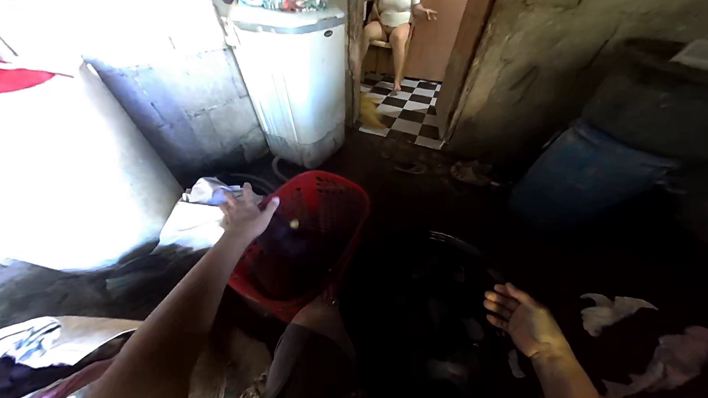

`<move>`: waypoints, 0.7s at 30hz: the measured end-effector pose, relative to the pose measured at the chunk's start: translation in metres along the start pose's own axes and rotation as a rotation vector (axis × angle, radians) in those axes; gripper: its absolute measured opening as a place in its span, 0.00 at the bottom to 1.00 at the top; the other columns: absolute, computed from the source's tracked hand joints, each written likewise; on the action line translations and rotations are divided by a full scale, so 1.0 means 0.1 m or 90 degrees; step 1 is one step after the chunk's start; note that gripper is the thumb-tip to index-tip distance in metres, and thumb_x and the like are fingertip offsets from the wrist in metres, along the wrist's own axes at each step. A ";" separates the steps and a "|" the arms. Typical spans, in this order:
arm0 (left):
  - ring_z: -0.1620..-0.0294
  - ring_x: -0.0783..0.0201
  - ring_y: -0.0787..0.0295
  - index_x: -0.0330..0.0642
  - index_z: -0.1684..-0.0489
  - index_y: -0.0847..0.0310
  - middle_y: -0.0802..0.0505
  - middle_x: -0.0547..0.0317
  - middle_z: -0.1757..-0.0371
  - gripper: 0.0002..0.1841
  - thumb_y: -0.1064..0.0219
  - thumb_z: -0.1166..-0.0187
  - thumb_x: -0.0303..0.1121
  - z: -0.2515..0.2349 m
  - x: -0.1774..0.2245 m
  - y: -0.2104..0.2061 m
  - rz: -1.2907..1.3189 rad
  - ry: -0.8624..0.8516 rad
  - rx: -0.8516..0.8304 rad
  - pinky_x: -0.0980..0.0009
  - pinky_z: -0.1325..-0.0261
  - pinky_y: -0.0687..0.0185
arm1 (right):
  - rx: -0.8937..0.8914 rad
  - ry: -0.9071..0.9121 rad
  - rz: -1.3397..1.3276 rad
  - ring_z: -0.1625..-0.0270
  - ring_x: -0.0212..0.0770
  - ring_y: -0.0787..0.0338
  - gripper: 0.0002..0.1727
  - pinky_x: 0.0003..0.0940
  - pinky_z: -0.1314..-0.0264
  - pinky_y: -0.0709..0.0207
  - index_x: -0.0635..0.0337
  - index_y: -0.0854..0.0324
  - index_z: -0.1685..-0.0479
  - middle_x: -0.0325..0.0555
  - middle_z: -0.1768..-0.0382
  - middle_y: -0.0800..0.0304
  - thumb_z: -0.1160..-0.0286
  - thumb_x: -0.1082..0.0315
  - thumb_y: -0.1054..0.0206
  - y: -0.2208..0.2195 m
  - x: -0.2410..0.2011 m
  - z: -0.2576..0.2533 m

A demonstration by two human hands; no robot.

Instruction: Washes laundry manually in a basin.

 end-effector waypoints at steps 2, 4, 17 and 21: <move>0.09 0.18 0.61 0.44 0.07 0.43 0.50 0.24 0.07 0.43 0.33 0.19 0.57 0.02 -0.04 -0.03 -0.261 -0.174 0.089 0.11 0.25 0.64 | 0.013 0.033 0.119 0.60 0.41 0.09 0.15 0.37 0.60 0.16 0.66 0.21 0.40 0.49 0.59 0.08 0.09 0.64 0.45 -0.03 -0.03 0.02; 0.06 0.24 0.64 0.47 0.09 0.37 0.52 0.29 0.06 0.43 0.28 0.23 0.55 0.10 0.07 -0.03 -0.330 -0.262 0.105 0.15 0.20 0.72 | 0.002 0.120 0.301 0.51 0.46 0.11 0.14 0.44 0.48 0.19 0.70 0.18 0.40 0.56 0.51 0.09 0.14 0.68 0.37 -0.03 -0.08 0.06; 0.43 0.54 0.11 0.38 0.30 0.19 0.08 0.48 0.44 0.19 0.33 0.18 0.33 0.38 0.59 0.88 0.169 -0.335 -0.363 0.54 0.36 0.16 | -0.189 0.335 0.206 0.58 0.36 0.04 0.14 0.33 0.53 0.09 0.62 0.15 0.47 0.41 0.60 0.03 0.23 0.64 0.36 0.52 -0.71 0.32; 0.54 0.48 0.05 0.43 0.22 0.28 0.06 0.42 0.50 0.31 0.54 0.10 0.57 -0.02 0.22 0.65 0.457 -0.100 -0.241 0.51 0.46 0.11 | -0.061 0.289 0.214 0.56 0.43 0.04 0.17 0.40 0.54 0.09 0.57 0.18 0.45 0.47 0.57 0.04 0.15 0.58 0.47 0.85 -0.66 0.12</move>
Point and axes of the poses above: each hand's wrist, its own z-axis away from the middle knuckle, its own y-axis out of the back of the hand, x = y × z, the point moved 4 cm from there along -z, towards the middle knuckle
